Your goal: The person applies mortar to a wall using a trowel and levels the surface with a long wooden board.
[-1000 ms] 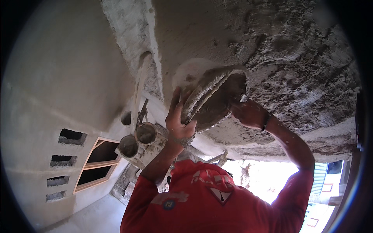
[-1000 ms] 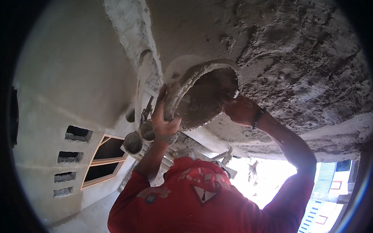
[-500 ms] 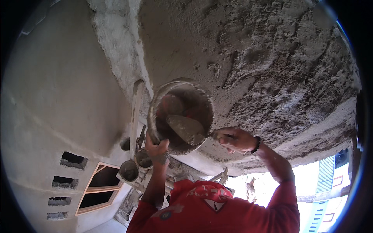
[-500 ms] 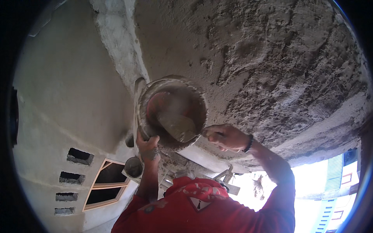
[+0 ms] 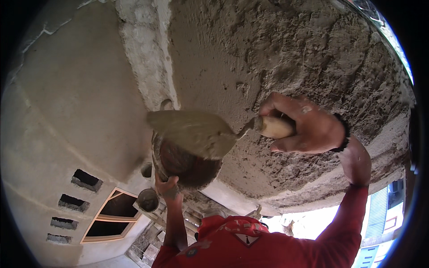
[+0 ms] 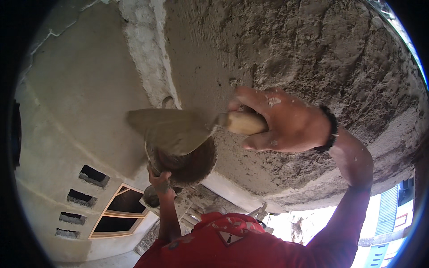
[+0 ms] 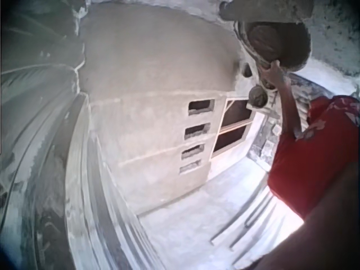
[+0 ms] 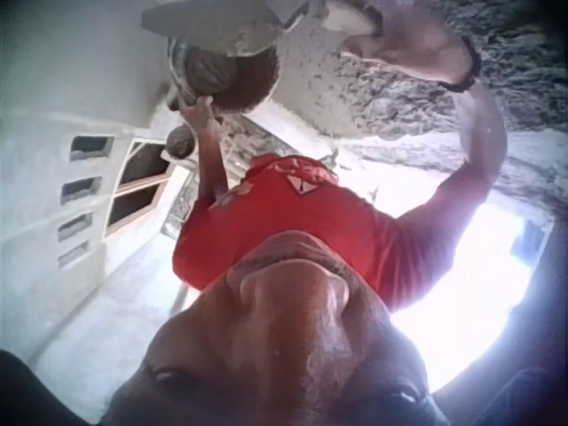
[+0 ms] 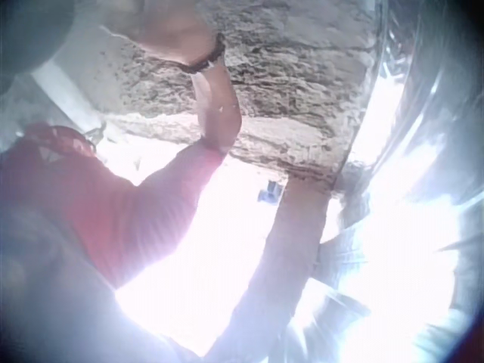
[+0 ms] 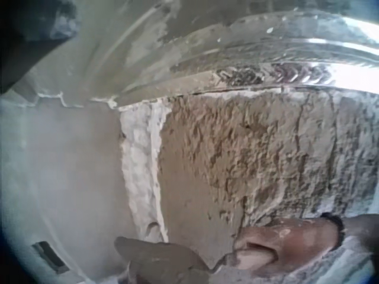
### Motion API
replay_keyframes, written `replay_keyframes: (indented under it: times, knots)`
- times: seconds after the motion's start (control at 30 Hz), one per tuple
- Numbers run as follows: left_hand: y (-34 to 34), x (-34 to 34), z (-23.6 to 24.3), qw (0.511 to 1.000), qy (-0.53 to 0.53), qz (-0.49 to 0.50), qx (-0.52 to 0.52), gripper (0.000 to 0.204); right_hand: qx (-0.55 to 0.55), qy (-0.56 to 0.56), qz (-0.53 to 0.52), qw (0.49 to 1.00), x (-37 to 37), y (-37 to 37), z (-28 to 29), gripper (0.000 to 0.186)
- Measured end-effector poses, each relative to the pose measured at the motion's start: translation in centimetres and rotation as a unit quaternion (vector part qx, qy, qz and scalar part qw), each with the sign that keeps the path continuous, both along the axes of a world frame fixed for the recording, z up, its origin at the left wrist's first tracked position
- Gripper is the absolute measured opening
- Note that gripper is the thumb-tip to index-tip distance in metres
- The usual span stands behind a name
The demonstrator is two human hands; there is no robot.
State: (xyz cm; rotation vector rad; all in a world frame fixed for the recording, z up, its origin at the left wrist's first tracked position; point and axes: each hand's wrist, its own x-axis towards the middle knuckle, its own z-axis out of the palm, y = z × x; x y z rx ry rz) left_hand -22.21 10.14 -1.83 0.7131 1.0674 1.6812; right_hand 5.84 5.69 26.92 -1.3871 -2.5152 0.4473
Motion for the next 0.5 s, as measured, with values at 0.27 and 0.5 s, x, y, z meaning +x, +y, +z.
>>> replay_keyframes:
  times: [0.27,0.5]
  knots:
    - [-1.9,-1.4,-3.0,0.999,-0.031,-0.011,0.043,0.056,-0.213,0.298,0.146,0.919,1.3,3.2,-1.7,0.041]
    - [-3.4,-2.9,-5.5,0.999,-0.001,0.027,0.021,0.048,0.239,0.240,-0.151,0.929,14.3,2.8,3.7,0.044]
